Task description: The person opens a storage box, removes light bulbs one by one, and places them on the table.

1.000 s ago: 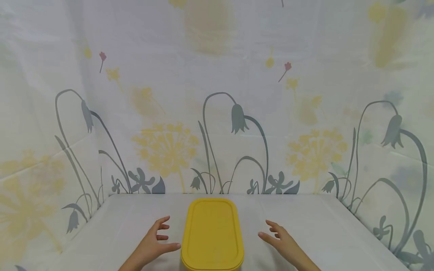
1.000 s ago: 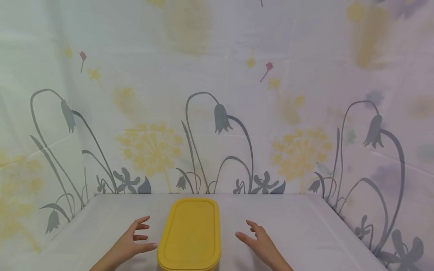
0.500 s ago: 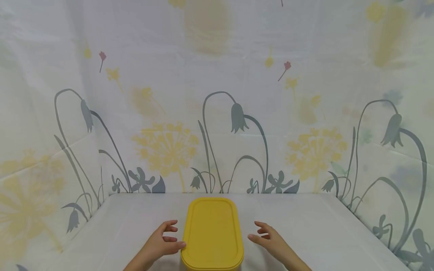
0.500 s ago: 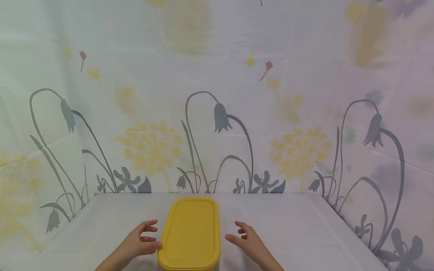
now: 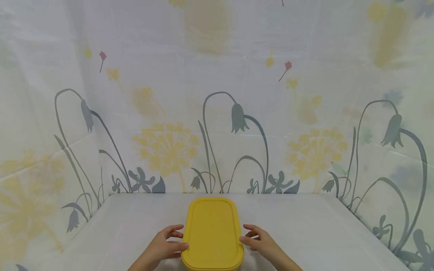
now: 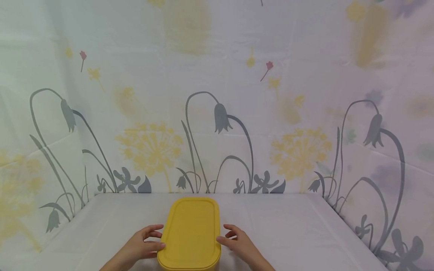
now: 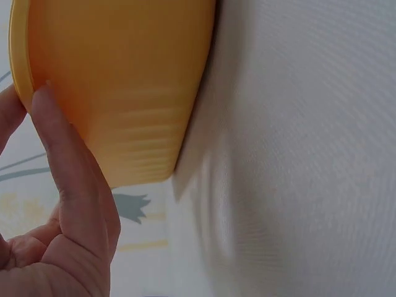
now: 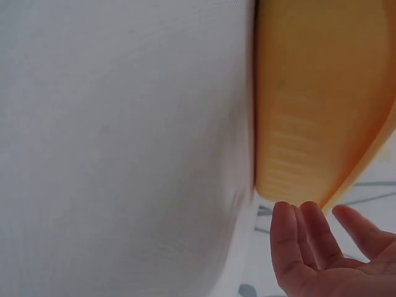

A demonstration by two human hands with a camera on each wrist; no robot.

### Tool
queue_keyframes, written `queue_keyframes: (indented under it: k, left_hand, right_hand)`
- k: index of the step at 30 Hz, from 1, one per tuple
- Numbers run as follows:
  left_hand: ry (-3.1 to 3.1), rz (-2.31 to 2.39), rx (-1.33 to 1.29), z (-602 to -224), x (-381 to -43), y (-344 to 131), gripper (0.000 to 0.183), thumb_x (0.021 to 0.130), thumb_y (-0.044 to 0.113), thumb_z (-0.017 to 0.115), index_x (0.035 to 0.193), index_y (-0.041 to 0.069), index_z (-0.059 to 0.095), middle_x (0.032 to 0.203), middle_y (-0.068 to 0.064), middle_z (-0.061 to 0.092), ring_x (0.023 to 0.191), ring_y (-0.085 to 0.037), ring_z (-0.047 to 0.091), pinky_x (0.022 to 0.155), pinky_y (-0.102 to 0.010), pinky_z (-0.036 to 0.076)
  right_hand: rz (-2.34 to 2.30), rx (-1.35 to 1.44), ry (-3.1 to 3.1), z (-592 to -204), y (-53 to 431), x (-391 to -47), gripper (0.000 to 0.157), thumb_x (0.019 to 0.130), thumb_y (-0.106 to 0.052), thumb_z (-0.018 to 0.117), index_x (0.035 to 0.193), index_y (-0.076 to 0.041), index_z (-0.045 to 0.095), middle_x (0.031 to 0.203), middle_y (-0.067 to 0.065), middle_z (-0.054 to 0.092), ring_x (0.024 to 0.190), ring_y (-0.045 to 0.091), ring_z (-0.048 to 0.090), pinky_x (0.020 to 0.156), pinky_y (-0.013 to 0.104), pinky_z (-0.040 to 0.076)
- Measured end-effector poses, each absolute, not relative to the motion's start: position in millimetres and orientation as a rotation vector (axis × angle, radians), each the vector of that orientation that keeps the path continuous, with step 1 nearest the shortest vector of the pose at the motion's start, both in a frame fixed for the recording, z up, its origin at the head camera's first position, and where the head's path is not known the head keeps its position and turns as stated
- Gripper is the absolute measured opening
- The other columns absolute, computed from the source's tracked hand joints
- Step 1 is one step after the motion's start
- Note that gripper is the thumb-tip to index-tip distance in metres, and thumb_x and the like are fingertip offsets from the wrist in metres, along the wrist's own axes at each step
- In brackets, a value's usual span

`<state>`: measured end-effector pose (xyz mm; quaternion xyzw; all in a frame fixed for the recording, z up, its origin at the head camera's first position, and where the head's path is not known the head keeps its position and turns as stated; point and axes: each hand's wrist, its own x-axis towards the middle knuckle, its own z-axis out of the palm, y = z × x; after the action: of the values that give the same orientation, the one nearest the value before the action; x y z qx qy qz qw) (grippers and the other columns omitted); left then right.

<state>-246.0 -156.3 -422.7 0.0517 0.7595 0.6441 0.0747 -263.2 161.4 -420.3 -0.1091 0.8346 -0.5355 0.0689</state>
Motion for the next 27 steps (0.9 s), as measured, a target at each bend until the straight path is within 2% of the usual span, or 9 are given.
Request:
queue_keyframes:
  k: [7,17,27]
  left_hand:
    - [2.242,1.945,0.124,-420.3,-243.3,-153.5,0.069,0.075,0.016,0.079,0.130,-0.008,0.044,0.099,-0.012,0.054,0.074,-0.019,0.061,0.068,-0.037,0.055]
    - [2.204,1.917,0.097,-420.2,-245.9,-154.2,0.072,0.075,0.018,0.079,0.131,-0.008,0.041,0.096,-0.011,0.056,0.072,-0.017,0.061,0.066,-0.035,0.055]
    - [2.236,1.899,0.088,-416.3,-246.1,-152.0,0.069,0.075,0.017,0.079,0.128,-0.009,0.044,0.093,-0.012,0.054,0.070,-0.018,0.061,0.065,-0.036,0.056]
  right_hand:
    - [-1.613,-0.316,2.473,-421.1,154.3,-265.0,0.064,0.085,-0.033,0.067,0.129,0.008,0.046,0.095,0.006,0.056,0.081,0.018,0.054,0.071,0.036,0.052]
    - [-1.787,-0.316,2.348,-421.1,151.2,-267.3,0.055,0.082,-0.011,0.067,0.124,0.017,0.045,0.091,0.007,0.052,0.076,0.016,0.052,0.070,0.031,0.053]
    - [-1.823,-0.221,2.281,-414.3,148.8,-266.3,0.054,0.081,-0.005,0.069,0.124,0.018,0.044,0.087,0.009,0.050,0.068,0.015,0.054,0.068,0.031,0.054]
